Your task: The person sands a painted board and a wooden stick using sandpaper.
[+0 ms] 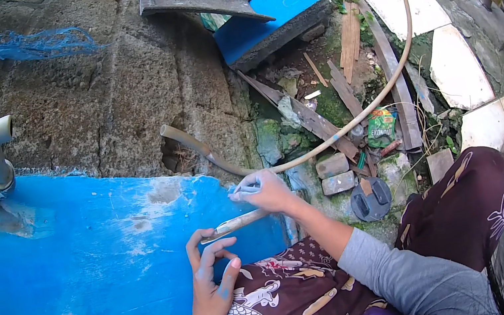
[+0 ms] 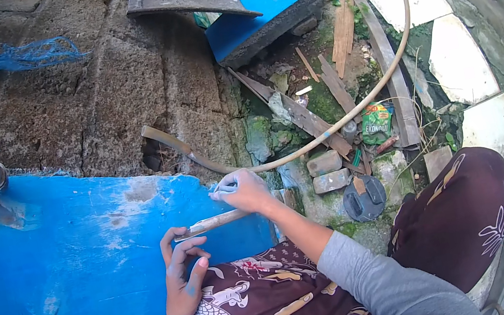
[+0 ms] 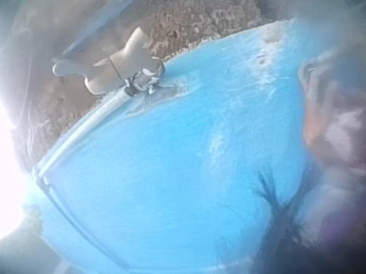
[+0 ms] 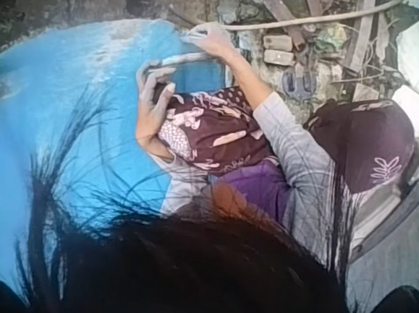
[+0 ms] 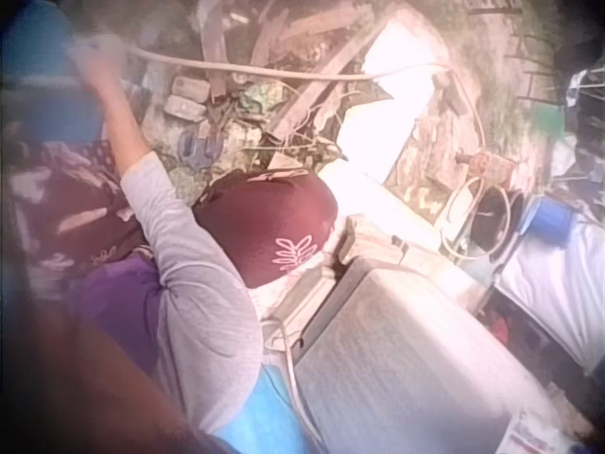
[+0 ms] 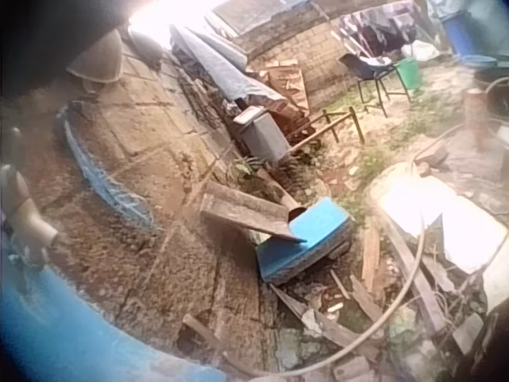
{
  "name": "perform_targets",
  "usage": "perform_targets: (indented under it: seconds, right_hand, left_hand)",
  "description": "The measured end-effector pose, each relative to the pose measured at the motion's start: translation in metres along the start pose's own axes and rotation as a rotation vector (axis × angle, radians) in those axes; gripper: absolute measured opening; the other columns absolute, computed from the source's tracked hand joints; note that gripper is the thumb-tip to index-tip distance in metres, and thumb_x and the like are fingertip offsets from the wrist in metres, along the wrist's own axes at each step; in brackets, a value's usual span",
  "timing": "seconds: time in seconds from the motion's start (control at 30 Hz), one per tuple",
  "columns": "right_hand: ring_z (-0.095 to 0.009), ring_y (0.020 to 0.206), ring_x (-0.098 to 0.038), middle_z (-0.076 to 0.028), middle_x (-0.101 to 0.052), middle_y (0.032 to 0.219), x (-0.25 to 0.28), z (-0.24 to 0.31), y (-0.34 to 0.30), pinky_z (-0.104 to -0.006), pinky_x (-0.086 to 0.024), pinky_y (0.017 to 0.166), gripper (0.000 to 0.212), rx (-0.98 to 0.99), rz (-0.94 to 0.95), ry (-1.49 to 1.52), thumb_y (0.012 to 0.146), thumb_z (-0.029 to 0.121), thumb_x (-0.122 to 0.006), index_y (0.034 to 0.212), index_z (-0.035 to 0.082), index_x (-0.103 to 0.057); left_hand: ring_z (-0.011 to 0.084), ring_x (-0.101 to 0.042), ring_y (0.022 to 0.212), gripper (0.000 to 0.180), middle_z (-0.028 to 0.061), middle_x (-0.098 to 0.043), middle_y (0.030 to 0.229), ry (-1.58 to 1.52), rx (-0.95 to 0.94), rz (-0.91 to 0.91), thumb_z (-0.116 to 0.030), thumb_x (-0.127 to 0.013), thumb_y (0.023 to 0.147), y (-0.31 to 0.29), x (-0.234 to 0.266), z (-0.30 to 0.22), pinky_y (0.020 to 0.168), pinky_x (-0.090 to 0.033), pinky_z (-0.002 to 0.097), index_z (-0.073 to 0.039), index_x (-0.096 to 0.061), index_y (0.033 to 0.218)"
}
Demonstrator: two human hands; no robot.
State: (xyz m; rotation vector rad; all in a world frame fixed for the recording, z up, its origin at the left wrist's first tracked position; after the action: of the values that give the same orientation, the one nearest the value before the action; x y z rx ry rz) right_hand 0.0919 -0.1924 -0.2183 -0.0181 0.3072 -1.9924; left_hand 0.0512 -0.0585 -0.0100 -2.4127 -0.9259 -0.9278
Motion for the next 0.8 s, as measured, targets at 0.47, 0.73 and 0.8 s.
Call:
perform_targets:
  seconds: [0.47,0.73,0.8]
  right_hand:
    - [-0.030,0.092,-0.072,-0.014,-0.076,0.092,-0.014,-0.005,0.007,-0.0385,-0.054,0.087,0.026,0.136,0.129,0.251,0.078,0.035,-0.076,0.094,0.015,-0.080]
    - [-0.030,0.092,-0.071,-0.012,-0.075,0.096,0.006,-0.040,0.002,-0.0395,-0.053,0.088,0.033,-0.093,-0.117,-0.286,0.077,0.042,-0.076,0.095,0.015,-0.080]
    - [-0.031,0.092,-0.071,-0.013,-0.075,0.093,-0.009,-0.030,0.005,-0.0396,-0.054,0.087,0.029,0.000,0.004,-0.016,0.077,0.040,-0.075,0.091,0.015,-0.080]
  left_hand:
    - [0.0168,-0.062,0.089,0.031,0.0133,-0.039,0.138,0.004,-0.008,0.008,-0.010,-0.069,0.091,0.001,-0.002,0.004,0.083,-0.052,0.0320,-0.002,-0.065,0.120]
    - [0.0171,-0.062,0.090,0.030,0.0133,-0.039,0.137,-0.009,0.003,0.035,-0.009,-0.069,0.091,0.005,-0.008,0.001,0.083,-0.052,0.0317,-0.001,-0.064,0.120]
    - [0.0170,-0.062,0.090,0.030,0.0133,-0.039,0.137,-0.007,0.003,0.027,-0.009,-0.069,0.091,0.005,-0.007,-0.001,0.083,-0.052,0.0318,-0.001,-0.064,0.120]
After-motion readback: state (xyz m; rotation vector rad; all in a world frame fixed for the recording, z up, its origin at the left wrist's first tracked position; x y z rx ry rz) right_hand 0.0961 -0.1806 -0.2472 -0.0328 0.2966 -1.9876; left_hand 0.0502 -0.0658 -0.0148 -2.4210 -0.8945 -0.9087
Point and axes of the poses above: each hand's wrist, its own y-axis towards the middle knuckle, its own x-axis out of the back of the hand, z = x × y, the point moved 8 cm from there along y, towards the middle knuckle
